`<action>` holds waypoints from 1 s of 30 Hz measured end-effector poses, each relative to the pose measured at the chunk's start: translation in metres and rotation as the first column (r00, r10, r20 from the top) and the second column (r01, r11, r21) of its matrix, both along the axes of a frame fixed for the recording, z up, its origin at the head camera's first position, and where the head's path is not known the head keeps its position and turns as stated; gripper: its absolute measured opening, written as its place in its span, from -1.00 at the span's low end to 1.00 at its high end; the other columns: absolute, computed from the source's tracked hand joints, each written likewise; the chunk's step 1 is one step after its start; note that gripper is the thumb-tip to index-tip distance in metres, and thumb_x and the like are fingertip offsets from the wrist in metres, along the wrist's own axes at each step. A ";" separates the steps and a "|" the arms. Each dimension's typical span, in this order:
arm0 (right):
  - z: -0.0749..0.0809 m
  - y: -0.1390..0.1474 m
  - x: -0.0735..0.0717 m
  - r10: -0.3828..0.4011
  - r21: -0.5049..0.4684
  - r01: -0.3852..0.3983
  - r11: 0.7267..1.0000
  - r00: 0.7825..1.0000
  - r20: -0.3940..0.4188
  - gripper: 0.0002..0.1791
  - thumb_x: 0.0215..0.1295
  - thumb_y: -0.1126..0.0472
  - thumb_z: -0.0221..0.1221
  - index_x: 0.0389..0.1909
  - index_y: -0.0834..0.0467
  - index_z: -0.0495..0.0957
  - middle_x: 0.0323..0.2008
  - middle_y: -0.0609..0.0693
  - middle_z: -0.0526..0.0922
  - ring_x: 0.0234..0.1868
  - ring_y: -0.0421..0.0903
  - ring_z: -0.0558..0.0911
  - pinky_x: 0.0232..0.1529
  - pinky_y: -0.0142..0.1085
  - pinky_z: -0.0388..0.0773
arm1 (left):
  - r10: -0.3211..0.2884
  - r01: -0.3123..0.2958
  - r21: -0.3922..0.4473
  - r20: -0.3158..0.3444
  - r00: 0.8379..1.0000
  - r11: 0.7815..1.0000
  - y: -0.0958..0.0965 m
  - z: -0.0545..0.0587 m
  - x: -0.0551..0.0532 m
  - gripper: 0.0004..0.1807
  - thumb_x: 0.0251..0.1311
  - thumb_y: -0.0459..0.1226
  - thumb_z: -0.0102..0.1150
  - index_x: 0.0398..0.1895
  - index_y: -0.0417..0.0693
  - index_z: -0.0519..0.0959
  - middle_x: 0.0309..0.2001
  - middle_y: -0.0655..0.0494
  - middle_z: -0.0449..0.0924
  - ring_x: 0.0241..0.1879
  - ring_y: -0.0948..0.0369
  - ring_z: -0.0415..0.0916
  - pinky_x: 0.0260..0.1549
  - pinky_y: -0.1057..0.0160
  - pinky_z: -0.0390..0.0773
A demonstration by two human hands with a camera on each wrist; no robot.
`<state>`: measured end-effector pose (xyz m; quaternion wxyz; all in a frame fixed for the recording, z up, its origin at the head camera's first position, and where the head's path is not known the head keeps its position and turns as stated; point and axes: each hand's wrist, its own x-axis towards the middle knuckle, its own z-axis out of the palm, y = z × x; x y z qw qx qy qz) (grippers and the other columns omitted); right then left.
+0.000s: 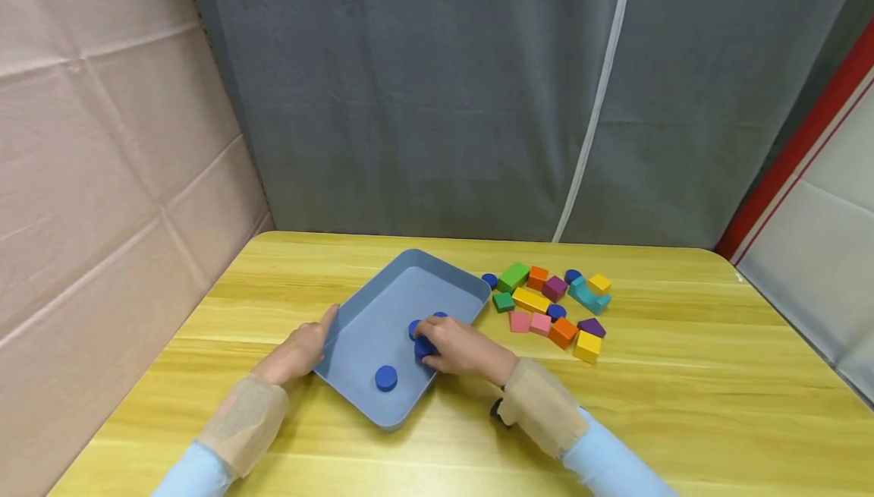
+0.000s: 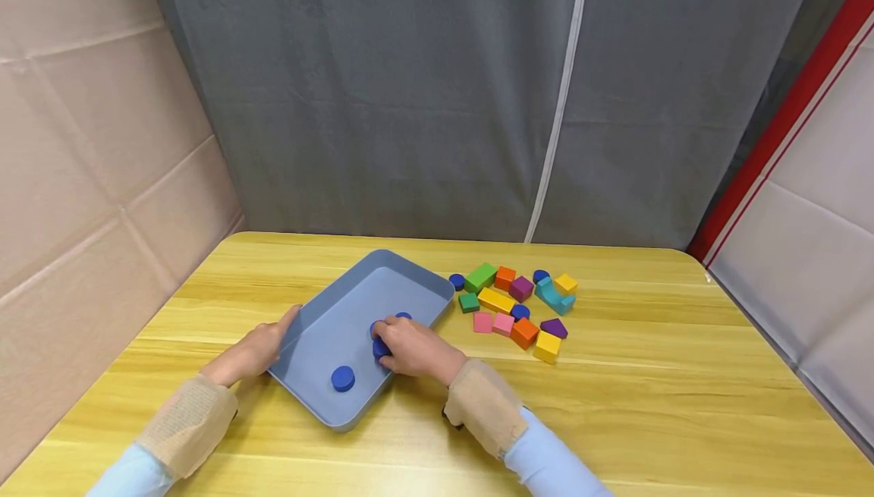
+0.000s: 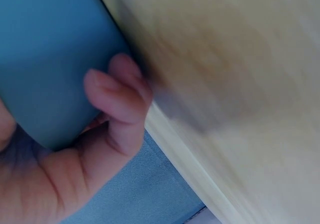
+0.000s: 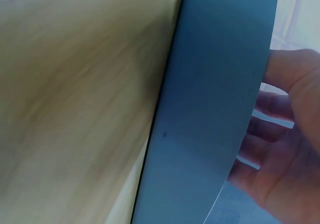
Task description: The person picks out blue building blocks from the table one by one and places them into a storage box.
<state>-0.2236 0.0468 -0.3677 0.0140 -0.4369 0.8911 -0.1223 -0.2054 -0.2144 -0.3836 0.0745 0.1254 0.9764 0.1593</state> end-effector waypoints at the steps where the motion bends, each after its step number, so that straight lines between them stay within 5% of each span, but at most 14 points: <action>1: 0.000 0.000 0.000 0.001 0.007 -0.001 1.000 1.000 -0.001 -0.65 0.05 0.18 0.23 -0.14 0.24 0.51 -0.21 0.08 0.58 -0.25 -0.14 0.55 -0.20 -0.41 0.53 | 0.000 0.000 0.004 -0.002 1.000 1.000 0.000 0.000 0.000 -0.21 -0.09 -0.64 -0.03 0.28 -0.44 -0.08 -0.15 -0.43 0.43 -0.10 -0.19 0.40 -0.07 -0.11 0.37; 14: -0.002 -0.010 -0.002 -0.049 0.088 0.047 0.995 0.999 0.023 -0.67 -0.01 0.20 0.27 -0.19 0.22 0.53 -0.28 0.05 0.60 -0.29 -0.16 0.53 -0.26 -0.42 0.52 | -0.016 0.016 0.000 -0.030 0.999 1.000 0.000 -0.001 0.000 -0.21 -0.12 -0.64 -0.02 0.27 -0.45 -0.06 -0.19 -0.42 0.45 -0.12 -0.20 0.41 -0.08 -0.11 0.38; 30: -0.002 -0.016 0.001 -0.119 0.126 0.111 0.986 0.991 0.059 -0.69 -0.05 0.21 0.30 -0.24 0.21 0.54 -0.34 0.02 0.55 -0.33 -0.17 0.49 -0.34 -0.42 0.50 | 0.015 -0.015 0.004 0.014 1.000 1.000 0.001 -0.001 0.000 -0.20 -0.09 -0.64 -0.03 0.29 -0.42 -0.09 -0.09 -0.45 0.41 -0.06 -0.21 0.37 -0.04 -0.12 0.34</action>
